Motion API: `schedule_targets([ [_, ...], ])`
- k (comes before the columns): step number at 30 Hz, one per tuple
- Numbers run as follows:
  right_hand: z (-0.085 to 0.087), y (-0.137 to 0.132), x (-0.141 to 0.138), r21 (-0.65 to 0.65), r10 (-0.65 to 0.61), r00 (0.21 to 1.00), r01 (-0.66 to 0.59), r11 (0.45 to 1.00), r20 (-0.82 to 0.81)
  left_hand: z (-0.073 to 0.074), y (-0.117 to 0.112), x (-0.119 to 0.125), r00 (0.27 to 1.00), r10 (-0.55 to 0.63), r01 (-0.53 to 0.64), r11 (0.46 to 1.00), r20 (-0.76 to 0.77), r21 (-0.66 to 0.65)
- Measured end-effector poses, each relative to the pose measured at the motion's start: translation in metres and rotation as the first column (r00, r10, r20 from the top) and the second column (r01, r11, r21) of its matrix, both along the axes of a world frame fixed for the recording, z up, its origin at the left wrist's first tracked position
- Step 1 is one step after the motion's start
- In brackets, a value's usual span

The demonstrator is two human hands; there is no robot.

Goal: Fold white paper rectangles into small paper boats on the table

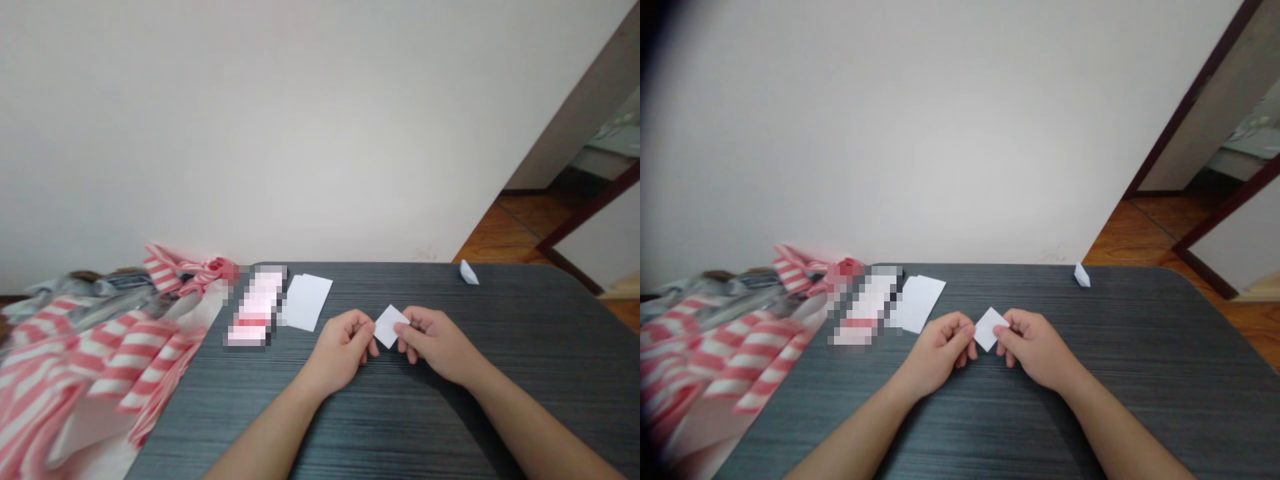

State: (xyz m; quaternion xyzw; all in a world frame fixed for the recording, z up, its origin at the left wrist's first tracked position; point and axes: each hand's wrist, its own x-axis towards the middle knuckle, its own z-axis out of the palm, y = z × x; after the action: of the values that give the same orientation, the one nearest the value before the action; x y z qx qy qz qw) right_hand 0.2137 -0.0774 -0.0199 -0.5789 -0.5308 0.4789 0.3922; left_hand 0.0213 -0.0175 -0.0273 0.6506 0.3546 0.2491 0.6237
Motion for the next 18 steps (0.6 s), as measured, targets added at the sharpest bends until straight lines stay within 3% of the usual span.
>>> schedule_targets([
  [8, 0.0018, -0.0005, -0.0007, -0.011, 0.014, 1.000, -0.014, 1.000, 0.004, 0.0023, -0.0009, 0.0002, 1.000, 0.024, -0.024, 1.000, 0.003, -0.001],
  [18, 0.0033, -0.0022, -0.0036, 0.001, 0.043, 0.998, -0.043, 0.999, 0.035, 0.0026, -0.0010, 0.0012, 0.999, -0.032, 0.032, 0.999, -0.003, -0.011],
])
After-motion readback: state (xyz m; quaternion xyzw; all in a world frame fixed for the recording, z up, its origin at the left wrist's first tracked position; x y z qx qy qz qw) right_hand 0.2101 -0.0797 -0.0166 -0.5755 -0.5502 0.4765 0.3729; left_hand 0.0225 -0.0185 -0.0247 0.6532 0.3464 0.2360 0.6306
